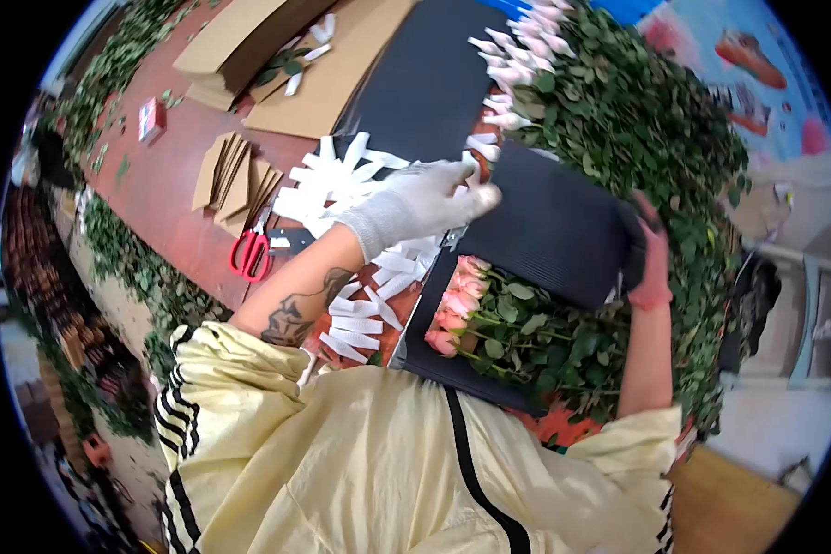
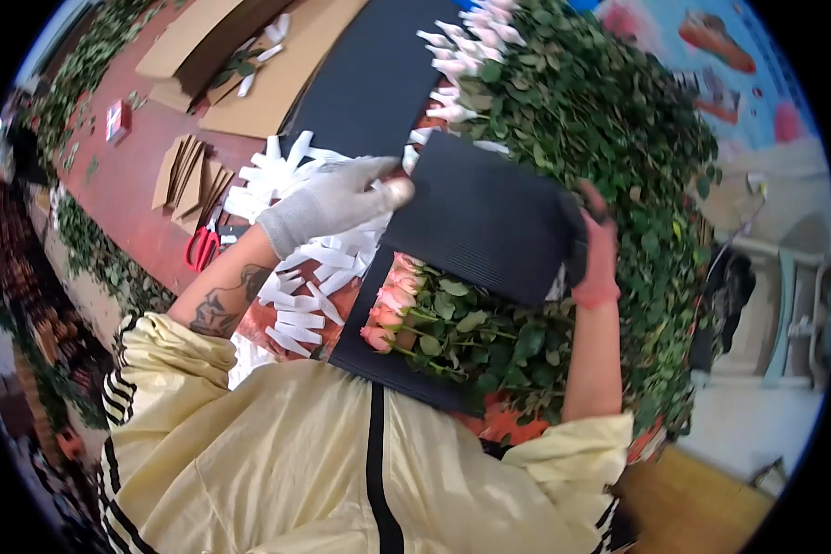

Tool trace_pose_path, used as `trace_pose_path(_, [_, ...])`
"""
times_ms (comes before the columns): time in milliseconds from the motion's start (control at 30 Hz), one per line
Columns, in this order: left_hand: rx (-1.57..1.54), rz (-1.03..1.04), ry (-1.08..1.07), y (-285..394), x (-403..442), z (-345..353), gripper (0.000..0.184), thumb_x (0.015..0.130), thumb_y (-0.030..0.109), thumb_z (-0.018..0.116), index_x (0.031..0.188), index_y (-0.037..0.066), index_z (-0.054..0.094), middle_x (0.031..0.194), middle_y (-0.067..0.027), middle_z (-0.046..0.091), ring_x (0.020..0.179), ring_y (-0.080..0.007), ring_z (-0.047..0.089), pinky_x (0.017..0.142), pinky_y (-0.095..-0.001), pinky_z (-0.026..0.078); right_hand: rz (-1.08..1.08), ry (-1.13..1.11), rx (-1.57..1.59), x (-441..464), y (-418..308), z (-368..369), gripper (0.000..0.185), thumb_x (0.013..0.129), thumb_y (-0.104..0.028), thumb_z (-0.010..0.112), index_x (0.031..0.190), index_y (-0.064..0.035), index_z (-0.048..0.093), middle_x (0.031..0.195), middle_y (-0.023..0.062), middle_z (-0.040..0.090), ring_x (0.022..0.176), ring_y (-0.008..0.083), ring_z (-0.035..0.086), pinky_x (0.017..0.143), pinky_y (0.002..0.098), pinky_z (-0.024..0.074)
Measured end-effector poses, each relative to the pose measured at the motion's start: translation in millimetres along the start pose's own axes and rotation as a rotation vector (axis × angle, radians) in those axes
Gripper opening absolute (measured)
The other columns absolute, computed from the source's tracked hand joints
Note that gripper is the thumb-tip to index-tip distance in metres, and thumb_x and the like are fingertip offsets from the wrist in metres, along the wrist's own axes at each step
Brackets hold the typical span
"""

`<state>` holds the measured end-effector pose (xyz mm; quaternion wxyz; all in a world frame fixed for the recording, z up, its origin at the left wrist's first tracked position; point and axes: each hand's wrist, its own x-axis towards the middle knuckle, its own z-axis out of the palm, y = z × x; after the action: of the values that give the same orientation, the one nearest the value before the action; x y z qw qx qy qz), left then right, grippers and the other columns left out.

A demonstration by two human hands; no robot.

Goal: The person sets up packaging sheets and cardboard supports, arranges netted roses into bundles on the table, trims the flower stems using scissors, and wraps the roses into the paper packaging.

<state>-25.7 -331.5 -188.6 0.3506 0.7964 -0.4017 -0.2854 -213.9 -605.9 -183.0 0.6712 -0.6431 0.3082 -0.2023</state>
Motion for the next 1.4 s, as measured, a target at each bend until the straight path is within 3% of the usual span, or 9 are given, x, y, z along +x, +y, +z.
trace_pose_path(200, [0.169, 0.649, 0.261, 16.7, -61.2, 13.1, 0.088, 0.066, 0.039, 0.073, 0.136, 0.002, 0.035, 0.136, -0.0211, 0.035, 0.132, -0.0381, 0.028, 0.108, -0.0450, 0.025, 0.158, -0.202, 0.545, -63.6, -41.2, -88.2, 0.044, 0.093, -0.012, 0.045, 0.135, 0.0002, 0.038, 0.134, 0.0153, 0.045, 0.122, 0.0291, 0.045, 0.102, 0.0451, 0.0376])
trace_pose_path(300, [0.326, 0.906, -0.050, -11.1, -99.9, 29.8, 0.060, 0.073, 0.037, 0.068, 0.126, 0.014, 0.052, 0.136, -0.0120, 0.042, 0.131, -0.0331, 0.033, 0.108, -0.0463, 0.027, -0.008, -2.021, -0.071, -48.6, -55.1, -57.2, 0.094, 0.061, -0.054, 0.075, 0.122, 0.0114, 0.047, 0.124, 0.0294, 0.050, 0.111, 0.0291, 0.055, 0.091, 0.0355, 0.0463])
trace_pose_path(433, [0.212, 0.719, -0.274, -54.0, -128.9, 80.1, 0.057, 0.076, 0.038, 0.066, 0.125, 0.012, 0.052, 0.132, -0.0108, 0.048, 0.129, -0.0318, 0.037, 0.108, -0.0467, 0.027, -0.060, -0.861, -0.565, -122.8, 1.0, 37.8, 0.063, 0.080, -0.024, 0.062, 0.134, -0.0009, 0.039, 0.134, 0.0211, 0.041, 0.125, 0.0333, 0.040, 0.103, 0.0379, 0.0350])
trace_pose_path(500, [0.112, 0.686, -0.302, -58.3, -133.2, 79.2, 0.062, 0.078, 0.041, 0.064, 0.129, 0.010, 0.049, 0.129, -0.0139, 0.051, 0.126, -0.0313, 0.042, 0.106, -0.0455, 0.030, -0.674, -0.888, -1.068, -127.1, 68.5, 83.5, 0.058, 0.076, -0.029, 0.065, 0.126, -0.0050, 0.049, 0.133, 0.0214, 0.039, 0.128, 0.0403, 0.031, 0.107, 0.0484, 0.0255])
trace_pose_path(667, [-0.341, 0.147, -0.553, -61.7, -146.8, -24.2, 0.061, 0.081, 0.039, 0.065, 0.127, 0.001, 0.051, 0.119, -0.0170, 0.058, 0.108, -0.0249, 0.055, 0.094, -0.0350, 0.041, -0.549, -1.038, -1.376, -132.5, 98.8, 106.0, 0.055, 0.071, -0.032, 0.069, 0.118, -0.0078, 0.054, 0.132, 0.0260, 0.038, 0.124, 0.0483, 0.033, 0.106, 0.0584, 0.0215])
trace_pose_path(800, [0.278, -0.457, 0.941, -210.8, -141.7, -83.8, 0.066, 0.074, 0.039, 0.071, 0.123, 0.000, 0.051, 0.122, -0.0211, 0.056, 0.112, -0.0306, 0.056, 0.095, -0.0365, 0.043, -0.528, -1.056, -1.428, -130.1, 108.2, 103.4, 0.056, 0.071, -0.034, 0.069, 0.118, -0.0089, 0.055, 0.133, 0.0276, 0.038, 0.123, 0.0497, 0.032, 0.106, 0.0601, 0.0196])
trace_pose_path(933, [0.714, -0.789, 1.207, -315.1, -144.2, -130.8, 0.096, 0.068, 0.046, 0.072, 0.140, 0.002, 0.027, 0.113, -0.0187, 0.061, 0.101, -0.0341, 0.060, 0.083, -0.0362, 0.049, -0.598, -1.036, -1.511, -130.0, 109.6, 102.5, 0.053, 0.074, -0.041, 0.065, 0.118, -0.0129, 0.056, 0.128, 0.0235, 0.044, 0.121, 0.0460, 0.037, 0.104, 0.0587, 0.0219])
trace_pose_path(1000, [-0.048, -0.994, 0.730, -261.8, -155.7, -151.0, 0.110, 0.069, 0.041, 0.075, 0.143, -0.005, 0.009, 0.132, -0.0293, 0.043, 0.122, -0.0352, 0.046, 0.100, -0.0368, 0.038, -0.620, -1.037, -1.519, -128.0, 108.7, 101.9, 0.053, 0.075, -0.041, 0.064, 0.118, -0.0129, 0.056, 0.128, 0.0235, 0.044, 0.121, 0.0456, 0.037, 0.104, 0.0585, 0.0215])
trace_pose_path(1400, [-0.314, -0.335, 1.082, -217.7, -179.1, -139.1, 0.093, 0.079, 0.028, 0.072, 0.142, -0.004, 0.013, 0.130, -0.0257, 0.043, 0.114, -0.0293, 0.050, 0.089, -0.0336, 0.046, -0.601, -0.989, -1.481, -129.7, 107.0, 104.7, 0.057, 0.077, -0.048, 0.060, 0.121, -0.0129, 0.054, 0.131, 0.0201, 0.044, 0.123, 0.0399, 0.038, 0.107, 0.0531, 0.0202])
